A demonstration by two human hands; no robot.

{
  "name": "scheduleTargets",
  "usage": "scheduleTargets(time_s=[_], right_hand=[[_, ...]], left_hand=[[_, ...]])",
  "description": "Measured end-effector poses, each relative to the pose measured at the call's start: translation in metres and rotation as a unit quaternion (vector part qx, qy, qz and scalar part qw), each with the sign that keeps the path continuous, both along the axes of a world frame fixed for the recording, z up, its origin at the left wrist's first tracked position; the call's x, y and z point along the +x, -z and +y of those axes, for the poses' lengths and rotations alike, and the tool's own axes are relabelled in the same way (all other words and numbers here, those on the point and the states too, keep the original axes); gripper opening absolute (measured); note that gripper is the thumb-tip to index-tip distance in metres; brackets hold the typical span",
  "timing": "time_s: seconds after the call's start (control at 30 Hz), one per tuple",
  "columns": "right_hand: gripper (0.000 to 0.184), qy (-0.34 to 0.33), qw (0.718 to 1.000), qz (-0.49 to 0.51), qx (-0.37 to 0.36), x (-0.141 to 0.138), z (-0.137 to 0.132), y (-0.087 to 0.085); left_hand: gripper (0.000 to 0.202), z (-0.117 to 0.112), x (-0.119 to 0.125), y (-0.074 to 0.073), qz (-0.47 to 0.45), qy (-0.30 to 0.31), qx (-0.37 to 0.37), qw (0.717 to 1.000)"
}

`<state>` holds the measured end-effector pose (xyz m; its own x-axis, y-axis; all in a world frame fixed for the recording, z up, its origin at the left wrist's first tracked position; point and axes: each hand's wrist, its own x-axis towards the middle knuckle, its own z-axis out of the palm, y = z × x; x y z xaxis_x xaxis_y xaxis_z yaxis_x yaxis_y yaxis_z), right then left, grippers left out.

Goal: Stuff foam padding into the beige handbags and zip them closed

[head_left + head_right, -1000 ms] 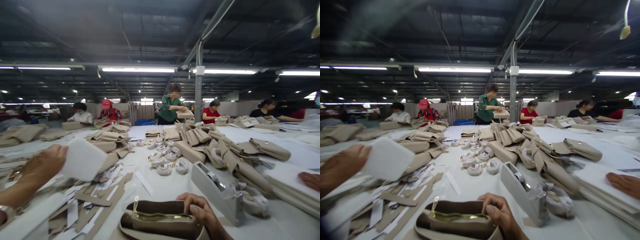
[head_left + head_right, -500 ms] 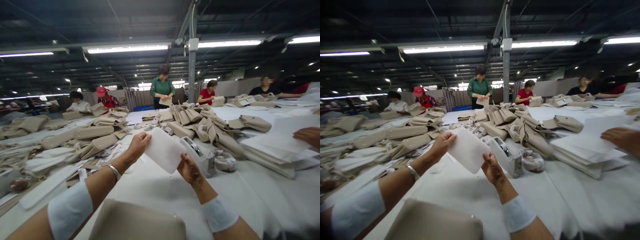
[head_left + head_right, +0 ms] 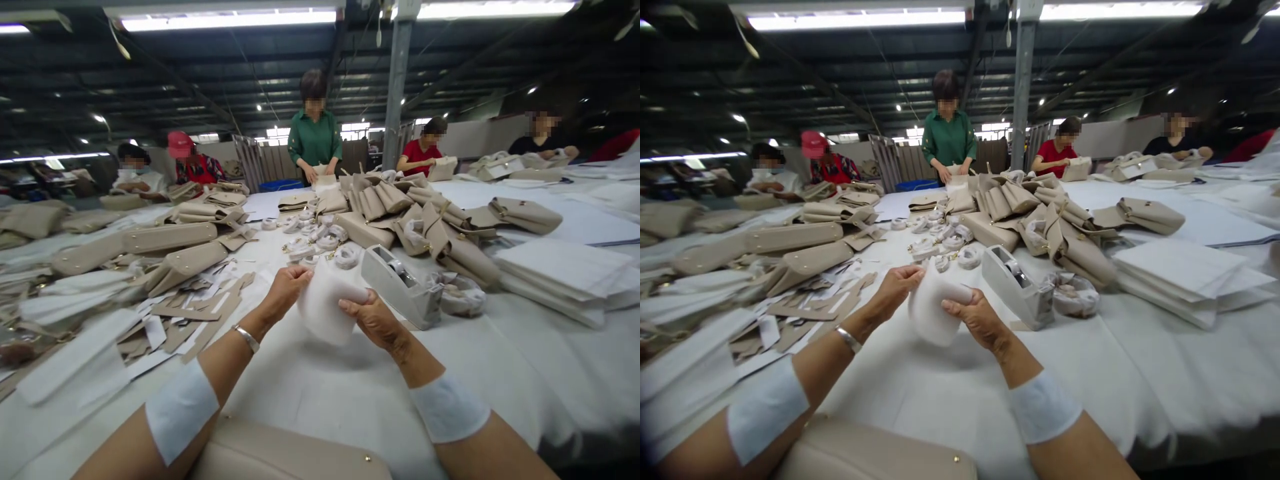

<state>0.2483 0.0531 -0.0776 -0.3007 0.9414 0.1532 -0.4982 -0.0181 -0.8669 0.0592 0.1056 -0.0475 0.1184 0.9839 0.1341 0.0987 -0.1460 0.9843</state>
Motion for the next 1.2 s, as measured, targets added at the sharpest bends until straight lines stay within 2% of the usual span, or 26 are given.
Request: scheduleTargets(time_s=[0.13,0.23,0.33,0.47,0.53,0.63,0.7,0.77,0.83,0.87,0.93,0.97,1.03,1.1,1.2], right_hand=[[0.031,0.015,1.0,-0.006,0.011,-0.012,0.004,0.01],[0.03,0.048,0.999,0.014,-0.012,-0.022,0.009,0.013],[0.032,0.09,0.996,0.014,-0.015,-0.025,0.015,0.013],[0.034,0.105,0.993,-0.048,0.005,-0.02,0.016,0.011],[0.036,0.097,0.992,-0.079,0.017,-0.019,0.013,0.01],[0.04,0.088,0.986,-0.137,0.043,-0.02,0.007,0.011],[0.04,0.138,0.965,-0.209,0.079,-0.02,0.005,0.012],[0.044,0.234,0.919,-0.292,0.123,-0.017,0.004,0.012],[0.062,0.301,0.867,-0.353,0.182,-0.012,0.004,0.011],[0.073,0.306,0.849,-0.372,0.218,-0.009,0.004,0.011],[0.083,0.262,0.83,-0.405,0.28,-0.005,0.003,0.008],[0.077,0.226,0.826,-0.428,0.29,-0.004,0.002,0.007],[0.051,0.168,0.818,-0.484,0.262,-0.004,0.001,0.006],[0.031,0.142,0.805,-0.535,0.215,-0.004,0.0,0.006],[0.027,0.155,0.781,-0.572,0.195,-0.008,0.001,0.011]], left_hand=[[0.027,0.006,0.004,0.018,-0.009,0.004,0.006,1.0],[0.035,0.002,0.006,0.023,-0.013,0.028,-0.012,0.999],[0.052,-0.008,0.006,0.019,-0.009,0.107,-0.041,0.993],[0.056,-0.018,0.007,0.014,0.021,0.252,-0.032,0.967],[0.061,-0.018,0.008,0.014,0.023,0.276,-0.023,0.961],[0.045,-0.017,0.007,0.014,0.047,0.298,-0.017,0.953],[0.03,-0.016,0.004,0.01,0.101,0.304,0.011,0.947],[0.021,-0.016,0.0,0.005,0.155,0.294,0.042,0.942],[0.018,-0.017,-0.003,0.002,0.182,0.28,0.046,0.942],[0.019,-0.017,-0.004,0.001,0.191,0.275,0.043,0.941],[0.022,-0.019,-0.005,0.001,0.238,0.267,0.059,0.932],[0.022,-0.02,-0.004,0.001,0.273,0.264,0.073,0.922],[0.021,-0.023,-0.005,-0.004,0.356,0.254,0.096,0.894],[0.022,-0.031,-0.012,-0.017,0.417,0.224,0.1,0.876],[0.044,-0.06,-0.035,-0.047,0.423,0.152,0.108,0.887]])
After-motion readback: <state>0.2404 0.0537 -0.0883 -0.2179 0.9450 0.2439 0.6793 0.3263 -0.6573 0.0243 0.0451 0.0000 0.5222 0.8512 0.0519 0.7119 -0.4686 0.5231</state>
